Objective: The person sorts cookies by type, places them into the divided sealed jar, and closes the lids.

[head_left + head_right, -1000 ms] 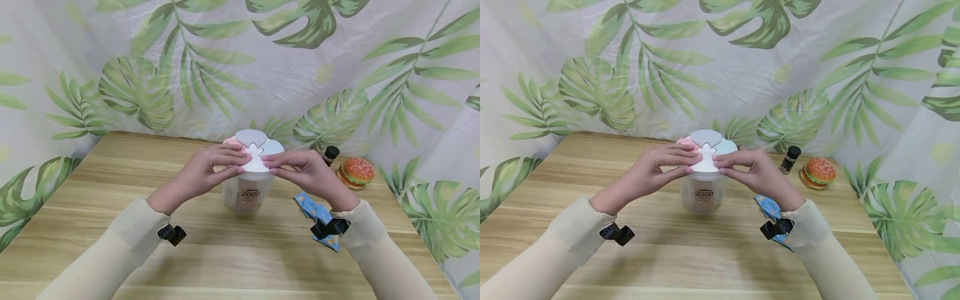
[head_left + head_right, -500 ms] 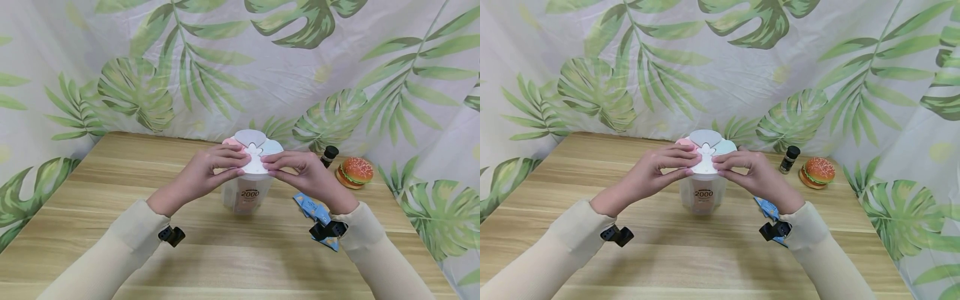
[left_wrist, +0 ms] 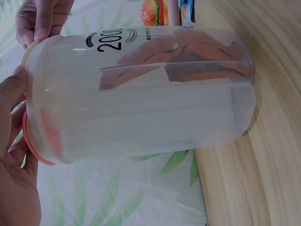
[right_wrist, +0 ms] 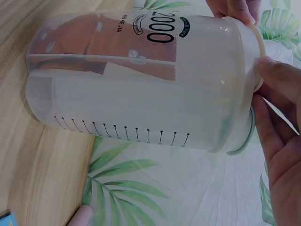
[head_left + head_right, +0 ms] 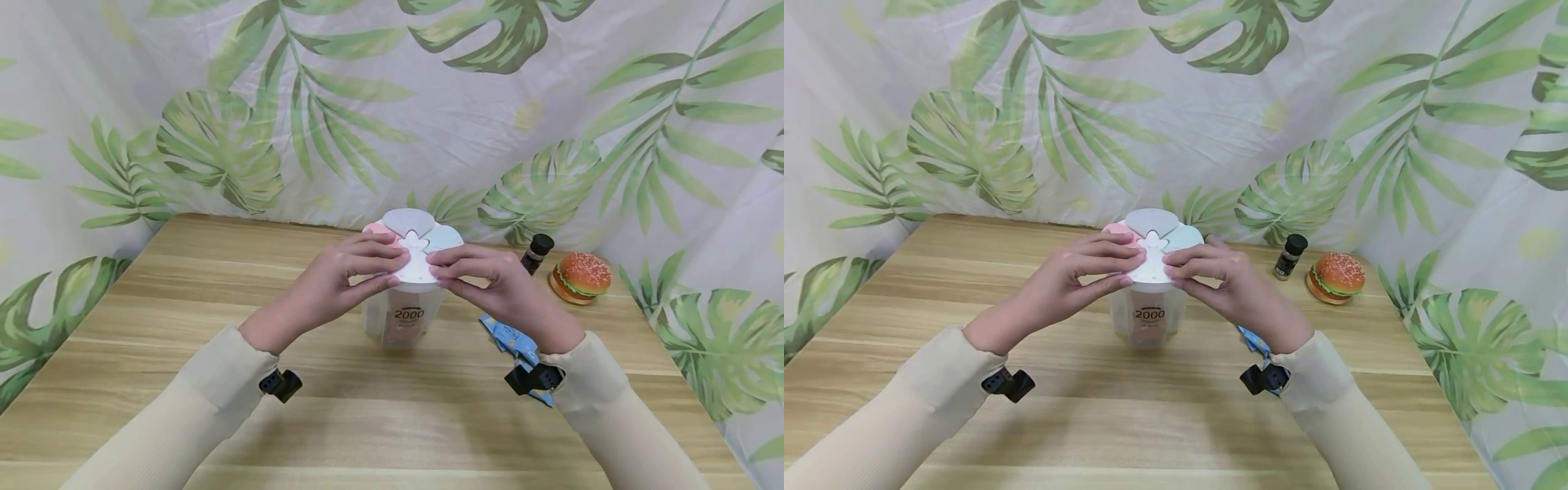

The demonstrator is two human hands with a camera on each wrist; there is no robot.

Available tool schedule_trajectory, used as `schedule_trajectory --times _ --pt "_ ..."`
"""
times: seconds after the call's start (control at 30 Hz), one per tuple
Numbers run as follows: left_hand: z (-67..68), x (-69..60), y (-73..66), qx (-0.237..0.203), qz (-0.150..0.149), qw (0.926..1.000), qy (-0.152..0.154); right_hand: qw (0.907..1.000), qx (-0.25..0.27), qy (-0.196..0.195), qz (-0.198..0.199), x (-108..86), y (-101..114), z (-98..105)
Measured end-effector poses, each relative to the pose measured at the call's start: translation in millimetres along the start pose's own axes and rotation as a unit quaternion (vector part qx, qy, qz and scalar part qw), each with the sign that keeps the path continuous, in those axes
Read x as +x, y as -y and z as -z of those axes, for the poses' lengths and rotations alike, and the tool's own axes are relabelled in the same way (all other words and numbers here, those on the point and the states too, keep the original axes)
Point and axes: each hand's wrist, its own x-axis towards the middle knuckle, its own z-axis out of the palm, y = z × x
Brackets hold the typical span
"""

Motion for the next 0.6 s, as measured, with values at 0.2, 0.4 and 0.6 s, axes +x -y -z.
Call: schedule_trajectory --times 0.2,0.4,0.6 --pt "1.1 -1.1 -1.1 0.011 0.001 0.9999 0.003 0.9999 -0.013 -0.002 0.002 -1.1 1.2 -1.8" --pt "0.1 -1.4 -6.2 0.002 0.028 0.9996 0.003 0.9978 -0.063 -0.012 0.015 -4.4 3.8 -5.8" --pt "-4.8 -5.2 -12.8 -0.018 0.076 0.9967 -0.019 0.9974 -0.053 -0.046 -0.012 -9.2 7.3 -8.0"
